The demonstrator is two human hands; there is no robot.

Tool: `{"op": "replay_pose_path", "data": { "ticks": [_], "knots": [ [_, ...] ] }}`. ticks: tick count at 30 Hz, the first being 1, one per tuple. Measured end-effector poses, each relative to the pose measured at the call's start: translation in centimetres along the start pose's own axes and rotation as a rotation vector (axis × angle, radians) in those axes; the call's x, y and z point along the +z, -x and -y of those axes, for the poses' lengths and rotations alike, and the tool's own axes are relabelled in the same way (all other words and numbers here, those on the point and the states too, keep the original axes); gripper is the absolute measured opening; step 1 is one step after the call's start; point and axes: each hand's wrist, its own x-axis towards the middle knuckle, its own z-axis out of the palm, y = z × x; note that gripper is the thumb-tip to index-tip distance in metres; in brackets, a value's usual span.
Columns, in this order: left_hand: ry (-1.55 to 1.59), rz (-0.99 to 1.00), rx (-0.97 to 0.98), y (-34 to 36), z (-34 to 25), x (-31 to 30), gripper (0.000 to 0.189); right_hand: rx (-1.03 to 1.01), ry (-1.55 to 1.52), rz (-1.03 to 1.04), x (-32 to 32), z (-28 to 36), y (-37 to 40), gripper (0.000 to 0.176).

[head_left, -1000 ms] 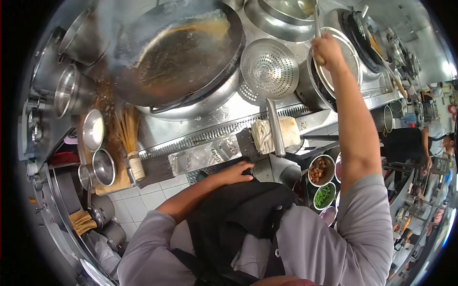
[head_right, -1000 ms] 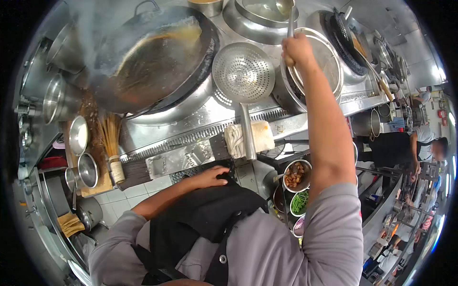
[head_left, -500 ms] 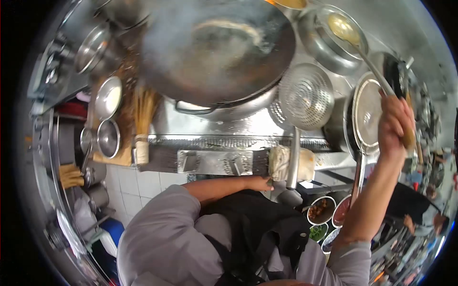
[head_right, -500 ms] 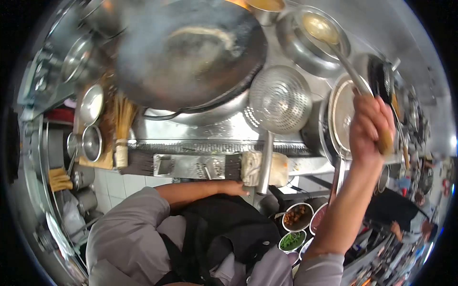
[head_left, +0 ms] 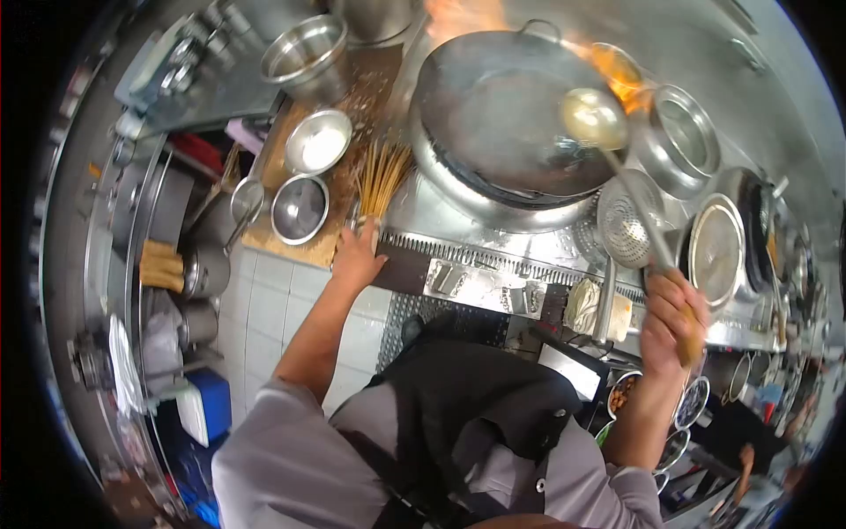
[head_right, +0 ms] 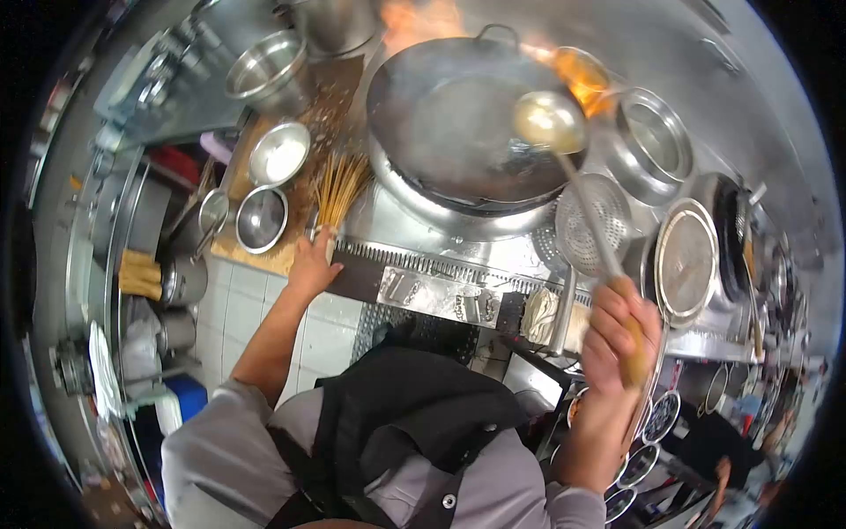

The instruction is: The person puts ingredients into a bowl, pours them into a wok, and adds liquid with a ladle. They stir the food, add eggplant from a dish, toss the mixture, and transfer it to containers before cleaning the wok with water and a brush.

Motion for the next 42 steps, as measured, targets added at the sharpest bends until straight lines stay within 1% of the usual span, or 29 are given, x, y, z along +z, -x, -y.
{"op": "replay_pose_path", "data": {
  "ticks": [1, 2, 4, 5, 7, 8, 9, 10, 11, 13, 14, 16, 17, 19, 20, 22, 25, 26, 29, 30, 31, 33, 34, 35, 37, 38, 39, 41, 42],
  "knots": [
    [0.072, 0.06, -0.074, -0.5, 1.2, 1.0, 0.082, 0.011, -0.022, -0.011, -0.9, -0.8, -0.6, 0.008],
    [0.08, 0.046, -0.036, -1.0, 2.5, 1.7, 0.082, 0.042, 0.015, -0.019, -1.9, -1.5, -1.2, 0.008],
    [1.092, 0.085, -0.201, -1.3, 4.3, 2.4, 0.082, 0.077, 0.071, -0.042, -3.9, -3.1, -2.4, 0.008],
    [1.092, 0.095, -0.183, -0.5, 3.4, 0.7, 0.082, 0.083, 0.084, -0.061, -4.8, -4.0, -2.6, 0.007],
    [1.512, -0.004, -0.092, 2.2, 0.0, -6.5, 0.082, 0.09, 0.097, -0.1, -6.5, -5.1, -3.1, 0.007],
    [1.419, -0.073, 0.013, 2.4, -1.0, -8.8, 0.081, 0.114, 0.113, -0.141, -6.6, -5.4, -3.3, 0.006],
    [1.143, -0.171, 0.152, 1.5, -1.6, -10.8, 0.078, 0.114, 0.12, -0.129, -6.0, -5.5, -3.3, 0.006],
    [0.861, -0.269, 0.278, -0.2, -2.6, -12.9, 0.076, 0.161, 0.098, -0.14, -5.5, -5.4, -3.4, 0.006],
    [0.799, -0.327, 0.421, -2.3, -4.8, -15.3, 0.072, 0.206, 0.07, -0.152, -5.2, -5.2, -3.4, 0.006],
    [0.578, -0.252, 0.477, -7.1, -9.9, -17.8, 0.063, 0.227, 0.074, -0.151, -4.5, -4.9, -3.2, 0.007],
    [0.491, -0.207, 0.498, -9.4, -12.5, -18.4, 0.057, 0.229, 0.143, -0.17, -4.3, -5.0, -3.1, 0.009],
    [0.296, 0.112, 0.576, -14.7, -15.8, -16.9, 0.048, 0.196, 0.288, -0.214, -3.2, -5.2, -3.0, 0.013],
    [0.143, 0.286, 0.392, -14.7, -18.2, -17.7, 0.042, 0.194, 0.292, -0.205, -3.4, -5.0, -3.0, 0.013],
    [-0.013, -0.006, 0.413, -17.2, -18.5, -15.0, 0.038, 0.245, 0.271, -0.18, -4.7, -4.1, -3.1, 0.015],
    [-0.014, -0.006, 0.409, -17.4, -18.5, -14.2, 0.038, 0.239, 0.248, -0.195, -5.3, -3.6, -3.2, 0.016],
    [-0.164, -0.081, 0.584, -17.8, -18.6, -13.1, 0.033, 0.247, 0.221, -0.183, -5.7, -2.4, -3.4, 0.017],
    [-0.275, 0.004, 0.564, -18.5, -19.3, -16.7, 0.034, 0.24, 0.226, -0.202, -5.9, -1.6, -3.2, 0.021],
    [-0.272, -0.12, 0.522, -19.1, -19.8, -15.1, 0.032, 0.238, 0.238, -0.214, -5.8, -1.4, -3.4, 0.022],
    [-0.158, -0.101, 0.531, -18.4, -21.7, -11.6, 0.033, 0.256, 0.228, -0.202, -5.8, -0.7, -3.9, 0.025],
    [-0.036, -0.072, 0.559, -18.8, -21.2, -10.9, 0.035, 0.221, 0.267, -0.23, -5.7, -0.3, -3.8, 0.026],
    [-0.037, -0.064, 0.556, -18.9, -21.4, -12.1, 0.035, 0.188, 0.309, -0.257, -5.6, 0.3, -3.8, 0.027],
    [-0.055, 0.281, 0.456, -19.7, -22.6, -16.8, 0.036, 0.178, 0.247, -0.247, -6.6, 1.7, -4.0, 0.03],
    [-0.272, 0.152, 0.58, -20.4, -22.7, -17.6, 0.032, 0.189, 0.285, -0.255, -6.2, 1.8, -3.8, 0.031],
    [-0.428, -0.015, 0.59, -20.4, -23.4, -17.5, 0.032, 0.206, 0.326, -0.26, -6.0, 1.8, -3.7, 0.031],
    [-0.498, -0.141, 0.638, -18.7, -23.8, -15.8, 0.032, 0.241, 0.323, -0.247, -6.2, 1.0, -3.9, 0.031],
    [-0.41, -0.086, 0.691, -18.3, -23.1, -15.2, 0.034, 0.25, 0.255, -0.225, -6.5, 1.0, -4.1, 0.03],
    [-0.413, -0.087, 0.691, -18.5, -22.5, -15.1, 0.034, 0.252, 0.182, -0.207, -6.7, 1.0, -4.1, 0.029],
    [-0.37, 0.02, 0.673, -18.6, -21.5, -14.7, 0.035, 0.255, 0.196, -0.205, -7.2, 1.2, -3.9, 0.027],
    [-0.376, -0.075, 0.598, -18.7, -22.0, -14.1, 0.037, 0.28, 0.163, -0.19, -7.4, 1.2, -4.1, 0.025]
  ]
}}
